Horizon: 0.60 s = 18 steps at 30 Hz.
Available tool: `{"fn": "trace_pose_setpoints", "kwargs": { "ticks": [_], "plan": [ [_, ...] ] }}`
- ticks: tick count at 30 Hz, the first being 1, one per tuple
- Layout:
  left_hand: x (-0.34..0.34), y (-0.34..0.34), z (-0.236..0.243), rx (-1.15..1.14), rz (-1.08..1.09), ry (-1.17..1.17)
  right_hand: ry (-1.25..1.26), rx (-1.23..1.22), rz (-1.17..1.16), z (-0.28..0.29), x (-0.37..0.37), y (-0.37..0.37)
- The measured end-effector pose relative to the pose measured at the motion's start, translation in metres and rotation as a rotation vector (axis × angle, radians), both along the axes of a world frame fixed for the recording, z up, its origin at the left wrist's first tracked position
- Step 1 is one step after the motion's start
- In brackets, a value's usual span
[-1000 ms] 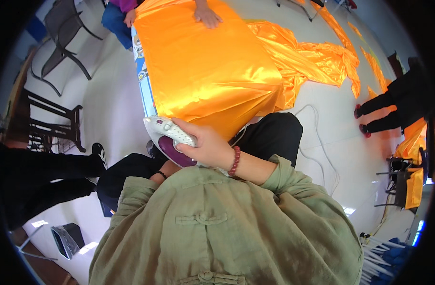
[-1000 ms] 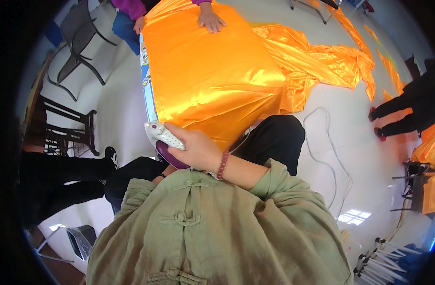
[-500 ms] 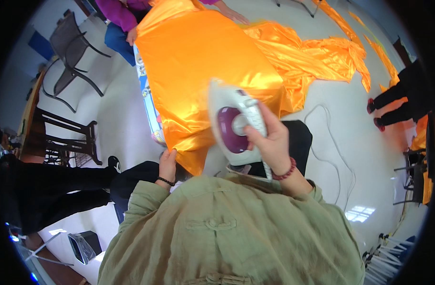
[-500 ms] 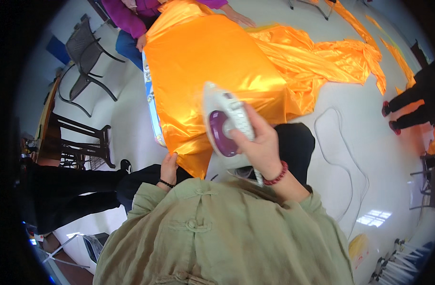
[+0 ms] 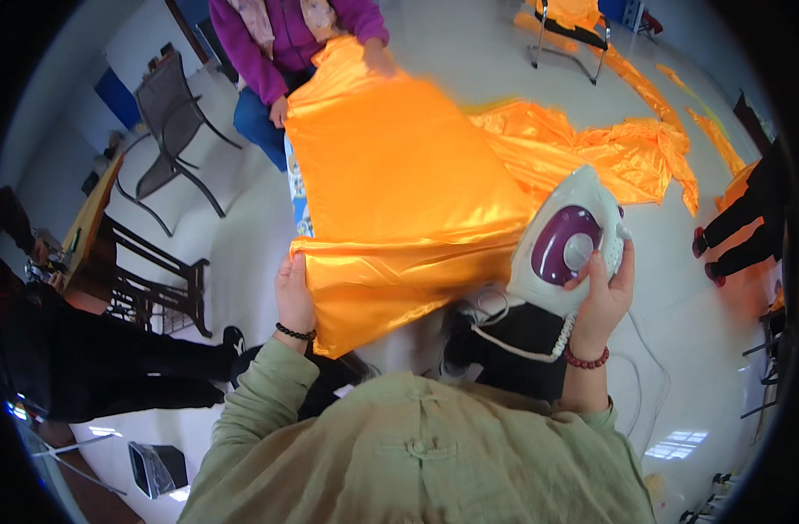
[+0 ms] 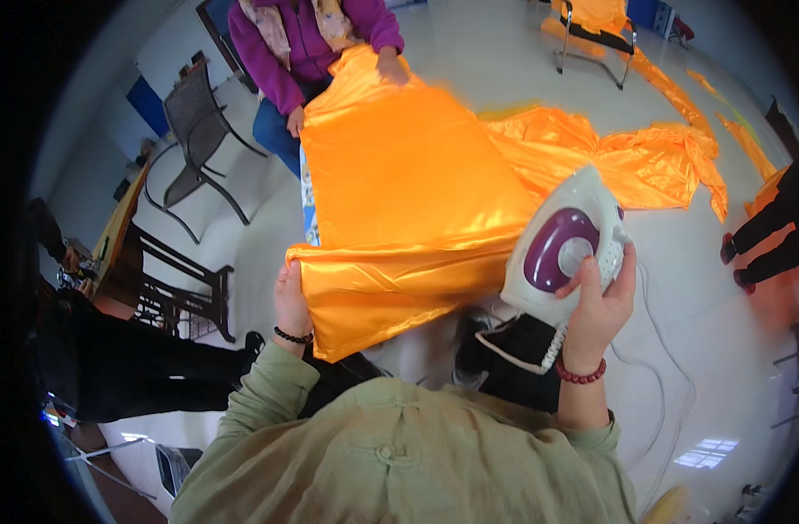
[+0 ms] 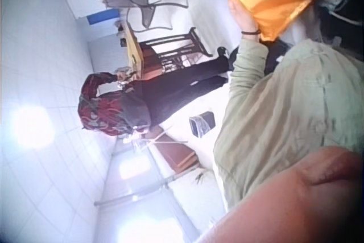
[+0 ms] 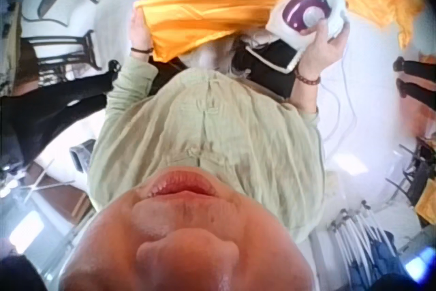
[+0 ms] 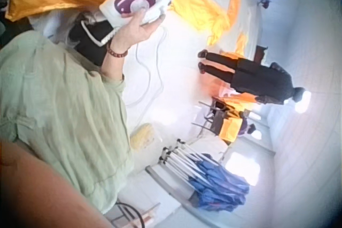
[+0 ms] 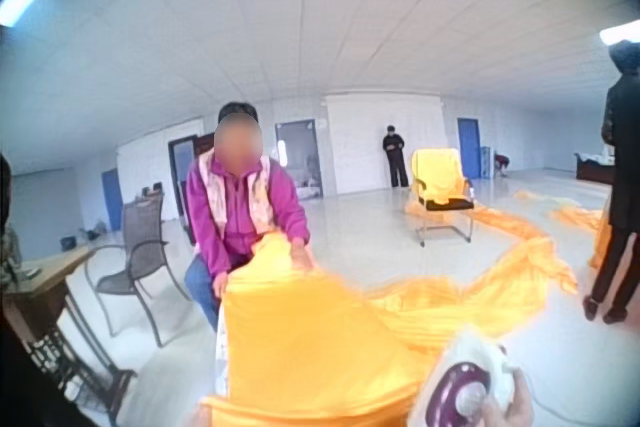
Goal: The person irons a large orange fabric laid on a padded surface. They use a steam iron to smooth the material, periodically lifting and repositioning the fabric to access different areas.
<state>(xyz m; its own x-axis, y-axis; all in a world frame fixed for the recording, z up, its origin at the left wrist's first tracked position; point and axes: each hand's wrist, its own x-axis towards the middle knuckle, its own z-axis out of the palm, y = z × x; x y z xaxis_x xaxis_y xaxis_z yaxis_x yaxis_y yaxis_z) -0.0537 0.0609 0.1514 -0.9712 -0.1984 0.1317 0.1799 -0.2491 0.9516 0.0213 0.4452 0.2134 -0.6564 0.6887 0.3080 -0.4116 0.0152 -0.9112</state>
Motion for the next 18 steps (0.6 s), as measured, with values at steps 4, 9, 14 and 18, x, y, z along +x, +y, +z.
{"fn": "trace_pose_setpoints", "kwargs": {
  "ticks": [4, 9, 14, 18],
  "plan": [
    [-0.036, 0.002, 0.055, 0.001, -0.036, 0.115, 0.037, -0.069, -0.005, 0.004, 0.002, 0.01],
    [-0.057, 0.008, 0.085, 0.08, -0.11, 0.192, 0.022, -0.072, 0.015, 0.003, 0.005, 0.016],
    [-0.074, 0.002, 0.097, 0.045, -0.132, 0.189, 0.013, -0.053, -0.01, 0.003, 0.009, 0.02],
    [-0.087, -0.004, 0.103, 0.092, -0.204, 0.163, 0.015, -0.021, -0.022, 0.008, 0.016, 0.022]
  ]
}}
